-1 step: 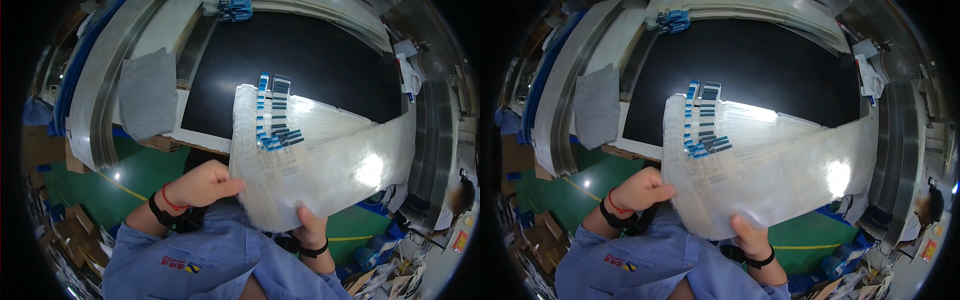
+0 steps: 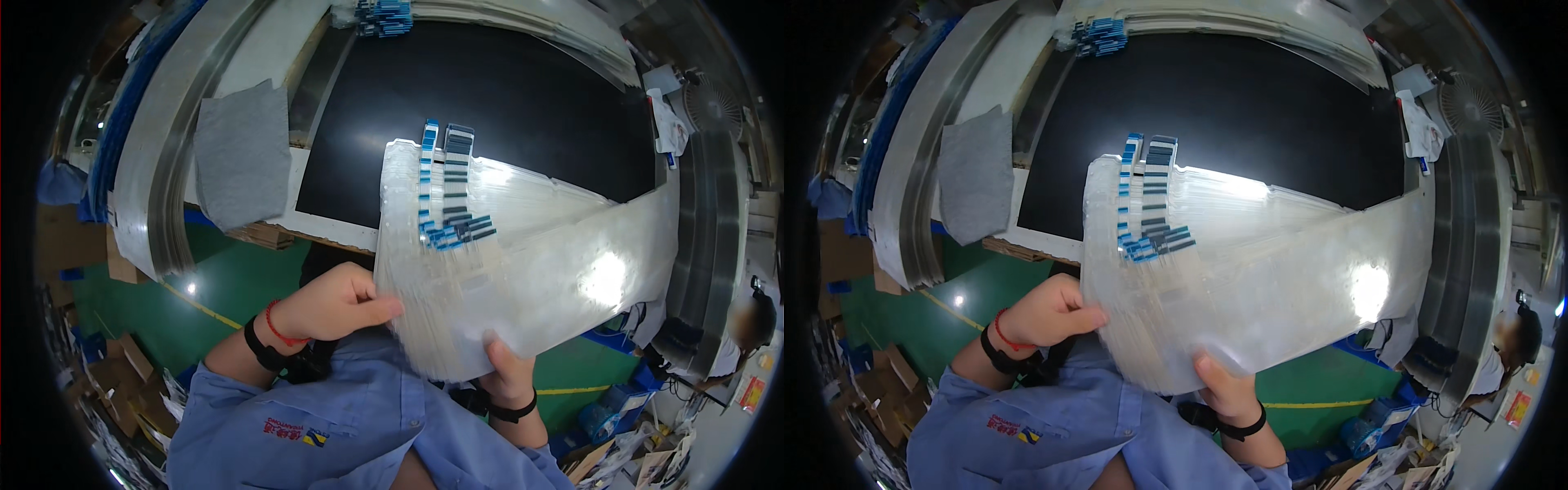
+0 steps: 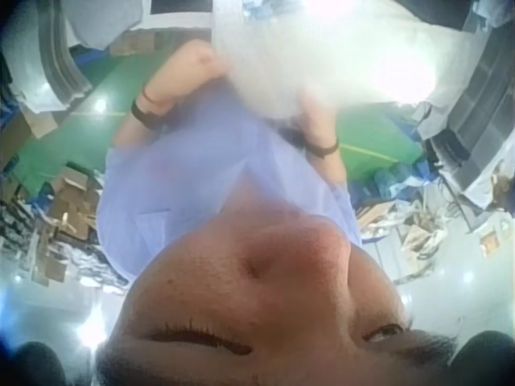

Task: Inspecting and sorting transparent electronic membrane sheets at a workstation.

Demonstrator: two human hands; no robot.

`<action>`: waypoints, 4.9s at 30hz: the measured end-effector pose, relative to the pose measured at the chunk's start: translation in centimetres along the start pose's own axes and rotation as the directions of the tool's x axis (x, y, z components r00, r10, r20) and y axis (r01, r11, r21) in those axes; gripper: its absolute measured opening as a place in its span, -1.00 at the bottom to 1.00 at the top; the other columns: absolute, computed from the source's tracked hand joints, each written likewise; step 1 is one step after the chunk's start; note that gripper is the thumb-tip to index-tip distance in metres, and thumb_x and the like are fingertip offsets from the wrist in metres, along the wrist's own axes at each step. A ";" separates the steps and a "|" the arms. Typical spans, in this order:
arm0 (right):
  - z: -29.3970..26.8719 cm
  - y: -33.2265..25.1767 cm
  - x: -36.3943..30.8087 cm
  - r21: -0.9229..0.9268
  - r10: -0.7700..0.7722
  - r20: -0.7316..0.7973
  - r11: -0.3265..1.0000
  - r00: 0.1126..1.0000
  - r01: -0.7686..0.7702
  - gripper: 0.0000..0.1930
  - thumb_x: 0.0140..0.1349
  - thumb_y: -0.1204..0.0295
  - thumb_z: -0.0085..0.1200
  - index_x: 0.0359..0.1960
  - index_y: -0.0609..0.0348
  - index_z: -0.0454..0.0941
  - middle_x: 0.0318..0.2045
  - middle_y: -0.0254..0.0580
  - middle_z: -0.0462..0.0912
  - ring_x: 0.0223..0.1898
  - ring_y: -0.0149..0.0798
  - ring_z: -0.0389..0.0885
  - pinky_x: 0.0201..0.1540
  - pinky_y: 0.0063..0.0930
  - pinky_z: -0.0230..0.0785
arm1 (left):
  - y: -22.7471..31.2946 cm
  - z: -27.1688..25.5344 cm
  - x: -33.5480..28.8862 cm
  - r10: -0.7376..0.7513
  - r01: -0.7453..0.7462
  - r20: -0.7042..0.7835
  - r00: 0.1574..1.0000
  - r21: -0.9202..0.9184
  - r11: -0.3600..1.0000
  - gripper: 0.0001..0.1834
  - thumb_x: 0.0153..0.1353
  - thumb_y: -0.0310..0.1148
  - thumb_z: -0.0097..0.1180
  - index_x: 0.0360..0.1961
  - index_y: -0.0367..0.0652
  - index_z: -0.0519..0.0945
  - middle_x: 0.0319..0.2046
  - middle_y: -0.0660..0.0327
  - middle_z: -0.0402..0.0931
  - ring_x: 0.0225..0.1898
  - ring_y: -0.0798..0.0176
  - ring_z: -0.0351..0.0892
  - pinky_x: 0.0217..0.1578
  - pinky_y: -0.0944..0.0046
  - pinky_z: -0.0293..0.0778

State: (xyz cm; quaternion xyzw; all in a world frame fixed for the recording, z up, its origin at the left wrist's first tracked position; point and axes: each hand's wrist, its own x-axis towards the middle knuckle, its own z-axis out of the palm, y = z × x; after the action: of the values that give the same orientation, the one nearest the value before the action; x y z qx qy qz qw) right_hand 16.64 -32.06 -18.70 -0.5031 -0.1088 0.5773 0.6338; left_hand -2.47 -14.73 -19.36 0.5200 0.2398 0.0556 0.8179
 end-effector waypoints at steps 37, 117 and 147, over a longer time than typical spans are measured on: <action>0.4 -0.5 0.0 0.158 0.043 0.098 0.986 0.994 -0.058 -0.29 -0.01 0.32 0.19 0.15 0.27 0.11 0.05 -0.05 0.32 0.07 -0.10 0.33 0.11 -0.21 0.19 | 0.2 -0.4 0.2 0.056 -0.057 0.014 0.998 0.109 0.992 -0.72 0.19 -0.31 0.04 -0.49 -0.36 0.58 -0.58 0.27 0.52 -0.53 0.51 0.38 -0.44 0.47 0.35; -1.4 0.0 -1.2 -0.106 0.061 0.005 0.993 0.998 -0.060 -0.29 -0.09 0.33 0.24 0.10 0.32 0.18 -0.02 -0.07 0.39 0.00 -0.15 0.38 0.05 -0.30 0.22 | 0.2 0.7 0.0 0.139 -0.129 -0.011 0.990 0.297 0.946 -0.83 0.11 -0.38 0.14 -0.41 -0.29 0.62 -0.43 0.19 0.61 -0.37 0.42 0.55 -0.26 0.45 0.42; -2.3 0.0 -1.3 -0.013 0.054 0.045 0.998 0.998 -0.054 -0.31 -0.05 0.36 0.19 0.12 0.32 0.15 0.00 -0.02 0.37 0.02 -0.11 0.37 0.07 -0.26 0.22 | -0.1 -0.2 -0.2 -0.038 0.036 -0.024 0.999 -0.086 0.996 -0.62 0.33 -0.27 -0.25 -0.26 -0.36 0.54 -0.35 0.19 0.54 -0.31 0.39 0.44 -0.22 0.39 0.34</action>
State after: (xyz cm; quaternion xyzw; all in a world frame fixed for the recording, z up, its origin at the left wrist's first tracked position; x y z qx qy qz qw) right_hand 17.92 -34.36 -19.23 -0.4961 -0.1129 0.6049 0.6126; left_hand -2.72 -14.72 -19.46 0.4793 0.2574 0.0572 0.8371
